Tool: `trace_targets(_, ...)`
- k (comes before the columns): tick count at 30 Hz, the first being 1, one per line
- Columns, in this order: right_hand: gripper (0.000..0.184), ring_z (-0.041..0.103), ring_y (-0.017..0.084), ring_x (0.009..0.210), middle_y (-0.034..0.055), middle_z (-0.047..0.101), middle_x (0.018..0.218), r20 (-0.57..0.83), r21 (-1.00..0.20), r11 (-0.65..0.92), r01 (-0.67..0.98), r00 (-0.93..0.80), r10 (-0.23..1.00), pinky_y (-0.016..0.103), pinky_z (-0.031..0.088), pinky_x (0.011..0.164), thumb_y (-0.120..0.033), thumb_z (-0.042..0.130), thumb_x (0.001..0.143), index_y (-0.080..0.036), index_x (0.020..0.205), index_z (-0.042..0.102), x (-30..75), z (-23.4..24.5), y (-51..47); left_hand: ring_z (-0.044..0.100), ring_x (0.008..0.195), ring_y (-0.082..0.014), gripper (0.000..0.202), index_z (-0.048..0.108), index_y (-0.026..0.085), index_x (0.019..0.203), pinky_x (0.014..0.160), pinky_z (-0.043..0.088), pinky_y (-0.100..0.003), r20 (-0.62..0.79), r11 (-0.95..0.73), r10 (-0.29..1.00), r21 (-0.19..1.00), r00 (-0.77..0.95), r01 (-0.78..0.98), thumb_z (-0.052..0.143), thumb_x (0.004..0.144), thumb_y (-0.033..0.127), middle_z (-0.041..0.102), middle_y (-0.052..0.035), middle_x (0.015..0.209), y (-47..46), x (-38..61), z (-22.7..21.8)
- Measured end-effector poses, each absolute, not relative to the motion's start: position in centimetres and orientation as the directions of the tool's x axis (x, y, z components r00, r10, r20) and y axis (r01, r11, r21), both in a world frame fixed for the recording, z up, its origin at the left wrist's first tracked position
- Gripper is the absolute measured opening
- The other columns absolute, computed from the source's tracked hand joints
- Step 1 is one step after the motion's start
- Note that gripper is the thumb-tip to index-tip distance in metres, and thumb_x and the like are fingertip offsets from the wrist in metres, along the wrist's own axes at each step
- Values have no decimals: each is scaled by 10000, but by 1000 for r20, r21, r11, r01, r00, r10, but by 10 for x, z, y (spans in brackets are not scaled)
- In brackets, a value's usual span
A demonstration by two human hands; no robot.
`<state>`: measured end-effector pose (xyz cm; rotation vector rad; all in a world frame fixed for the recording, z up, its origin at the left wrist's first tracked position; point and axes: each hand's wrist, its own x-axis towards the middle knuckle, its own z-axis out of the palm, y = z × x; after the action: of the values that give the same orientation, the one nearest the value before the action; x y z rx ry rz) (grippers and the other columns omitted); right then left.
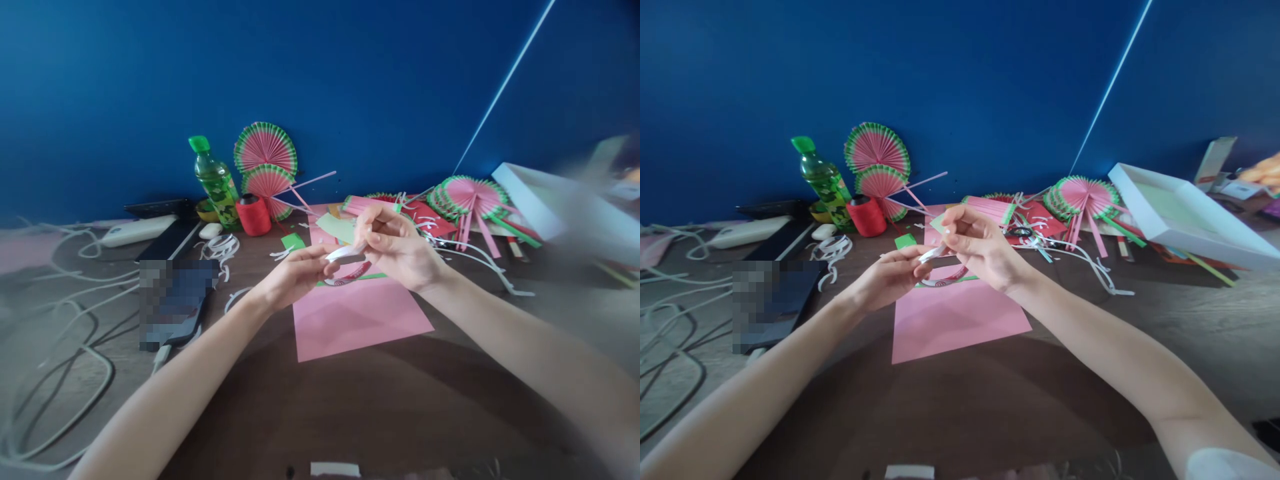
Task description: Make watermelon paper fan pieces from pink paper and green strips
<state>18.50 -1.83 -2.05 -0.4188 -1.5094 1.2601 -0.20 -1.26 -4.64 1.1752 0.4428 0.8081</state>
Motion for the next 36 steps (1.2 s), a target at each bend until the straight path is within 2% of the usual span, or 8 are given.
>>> trace_targets(6, 290, 506, 90, 589, -52, 426, 638, 488, -867, 392, -308, -363, 794, 267, 497, 583, -386, 684, 711, -214, 725, 451, 184, -20, -18, 421, 633, -98, 218, 655, 114, 960, 663, 352, -242, 84, 179, 738, 933, 670, -314, 556, 777, 180, 468, -10, 675, -12, -3, -47)
trace_targets(17, 321, 505, 91, 587, -52, 426, 644, 445, -874, 325, -361, -329, 833, 250, 473, 559, -374, 721, 661, -219, 713, 445, 184, -24, -16, 426, 633, -96, 235, 670, 107, 964, 640, 343, -232, 78, 190, 752, 926, 655, -328, 585, 757, 179, 471, -14, 664, -14, -1, -47)
trace_targets(23, 304, 501, 92, 578, -50, 415, 645, 471, -874, 382, -302, -326, 820, 258, 490, 564, -398, 670, 705, -225, 731, 422, 185, -26, -15, 427, 625, -97, 253, 660, 102, 984, 641, 342, -243, 81, 178, 745, 933, 662, -314, 593, 764, 208, 482, -14, 655, -15, -2, -46)
trace_targets(30, 296, 509, 91, 576, -54, 417, 635, 455, -869, 346, -354, -295, 840, 256, 502, 575, -367, 696, 681, -231, 741, 440, 185, -27, -13, 408, 629, -88, 218, 668, 91, 937, 631, 330, -229, 86, 209, 757, 908, 648, -364, 593, 757, 188, 472, -11, 664, -17, 2, -48)
trace_targets(36, 274, 517, 94, 589, -55, 408, 634, 499, -850, 410, -331, -259, 827, 263, 505, 588, -372, 688, 698, -241, 762, 455, 188, -27, -10, 349, 565, -74, 164, 653, 95, 853, 589, 328, -218, 68, 268, 796, 851, 601, -452, 578, 714, 140, 415, 10, 618, -24, 13, -50)
